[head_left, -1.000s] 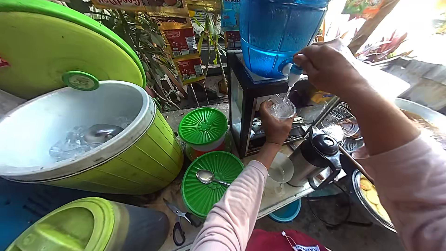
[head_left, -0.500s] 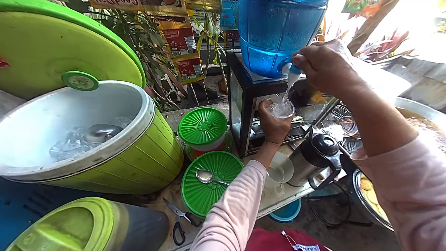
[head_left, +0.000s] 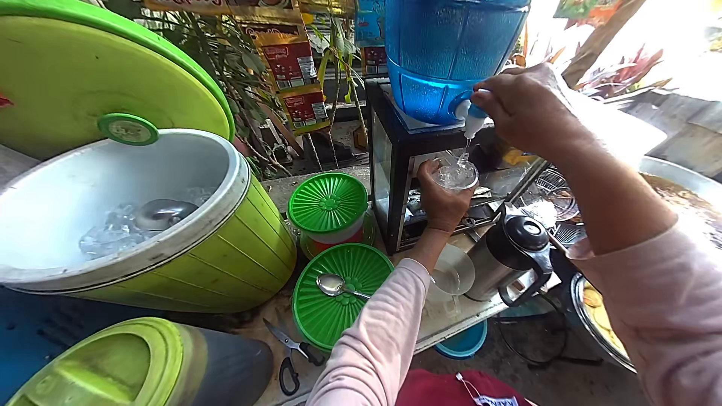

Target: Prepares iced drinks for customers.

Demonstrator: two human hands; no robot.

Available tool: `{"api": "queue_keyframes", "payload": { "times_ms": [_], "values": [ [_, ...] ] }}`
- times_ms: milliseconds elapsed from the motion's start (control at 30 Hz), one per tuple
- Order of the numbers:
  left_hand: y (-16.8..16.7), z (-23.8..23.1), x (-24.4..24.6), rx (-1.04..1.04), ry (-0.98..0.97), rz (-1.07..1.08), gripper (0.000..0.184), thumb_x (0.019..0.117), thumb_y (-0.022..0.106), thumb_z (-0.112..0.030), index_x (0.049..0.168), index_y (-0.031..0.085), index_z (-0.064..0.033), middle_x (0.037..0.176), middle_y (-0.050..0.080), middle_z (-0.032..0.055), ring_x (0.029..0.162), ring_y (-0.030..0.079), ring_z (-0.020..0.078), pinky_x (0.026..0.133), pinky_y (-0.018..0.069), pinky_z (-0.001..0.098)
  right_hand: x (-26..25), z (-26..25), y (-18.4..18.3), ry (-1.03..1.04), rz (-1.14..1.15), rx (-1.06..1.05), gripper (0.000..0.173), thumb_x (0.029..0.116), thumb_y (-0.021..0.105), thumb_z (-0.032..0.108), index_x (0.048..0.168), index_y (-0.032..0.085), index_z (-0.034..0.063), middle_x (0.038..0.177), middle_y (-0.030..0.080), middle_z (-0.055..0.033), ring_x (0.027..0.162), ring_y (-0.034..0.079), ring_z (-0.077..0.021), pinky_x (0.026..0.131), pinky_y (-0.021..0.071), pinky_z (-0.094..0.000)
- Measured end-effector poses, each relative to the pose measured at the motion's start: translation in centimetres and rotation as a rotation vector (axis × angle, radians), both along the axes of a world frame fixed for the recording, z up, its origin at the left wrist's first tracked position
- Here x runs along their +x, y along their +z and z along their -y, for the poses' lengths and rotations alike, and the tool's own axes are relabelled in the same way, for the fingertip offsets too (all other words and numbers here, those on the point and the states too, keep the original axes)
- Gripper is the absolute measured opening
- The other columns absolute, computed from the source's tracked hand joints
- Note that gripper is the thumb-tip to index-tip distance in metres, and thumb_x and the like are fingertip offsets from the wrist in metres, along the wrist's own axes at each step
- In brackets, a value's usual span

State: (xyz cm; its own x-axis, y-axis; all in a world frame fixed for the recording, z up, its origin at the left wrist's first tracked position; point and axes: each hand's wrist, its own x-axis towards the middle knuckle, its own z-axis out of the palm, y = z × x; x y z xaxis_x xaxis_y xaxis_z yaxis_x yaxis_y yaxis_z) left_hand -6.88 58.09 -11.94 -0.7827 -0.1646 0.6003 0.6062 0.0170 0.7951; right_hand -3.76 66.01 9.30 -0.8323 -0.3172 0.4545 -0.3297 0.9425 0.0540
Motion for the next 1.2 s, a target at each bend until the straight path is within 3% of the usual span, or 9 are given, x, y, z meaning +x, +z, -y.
{"api": "queue_keyframes", "payload": {
  "times_ms": [133,300,500,800,1200],
  "values": [
    [0.2,0.5,-0.1,-0.022,-0.041,0.028,0.100,0.0657,0.094,-0.009,0.145,0.032,0.0006,0.129,0.062,0.0260,0.115,0.064,0.0391,0.090,0.0563,0.0509,0.1,0.0,-0.2,0.017,-0.008,-0.010,0.038,0.1094,0.045,0.022,0.113,0.071,-0.0046,0.102,0.070,-0.0244,0.099,0.069,-0.0415,0.087,0.0528,-0.0571],
    [1.1,0.3,-0.6,0.040,-0.044,0.093,0.102,0.0594,0.094,-0.016,0.141,0.038,0.0077,0.124,0.066,0.0246,0.111,0.067,0.0338,0.092,0.0562,0.0473,0.1,0.1,0.0,0.014,-0.006,-0.009,0.038,0.1100,0.044,0.021,0.113,0.070,-0.0058,0.103,0.070,-0.0250,0.100,0.069,-0.0418,0.088,0.0524,-0.0570],
    [1.4,0.7,-0.6,0.028,-0.034,0.048,0.102,0.0590,0.095,-0.015,0.140,0.038,0.0092,0.123,0.066,0.0256,0.111,0.067,0.0335,0.093,0.0563,0.0457,-0.4,-0.4,0.3,-0.010,0.000,0.004,0.043,0.1103,0.042,0.028,0.100,0.069,-0.0030,0.090,0.069,-0.0219,0.089,0.069,-0.0404,0.078,0.0501,-0.0601],
    [0.8,0.9,-0.8,0.048,-0.036,0.025,0.099,0.0586,0.095,-0.015,0.137,0.040,0.0107,0.120,0.067,0.0251,0.111,0.067,0.0317,0.095,0.0557,0.0432,-0.6,-0.5,0.4,-0.016,0.000,-0.001,0.045,0.1104,0.040,0.031,0.091,0.065,-0.0010,0.083,0.065,-0.0189,0.083,0.067,-0.0371,0.072,0.0476,-0.0575],
    [1.7,1.1,-0.5,0.061,-0.122,0.114,0.100,0.0617,0.095,-0.014,0.139,0.037,0.0107,0.123,0.064,0.0273,0.114,0.065,0.0307,0.097,0.0543,0.0414,-0.3,-0.1,0.4,-0.027,0.014,-0.023,0.044,0.1104,0.040,0.030,0.092,0.065,-0.0020,0.085,0.065,-0.0201,0.086,0.067,-0.0376,0.075,0.0477,-0.0566]
  ]
}}
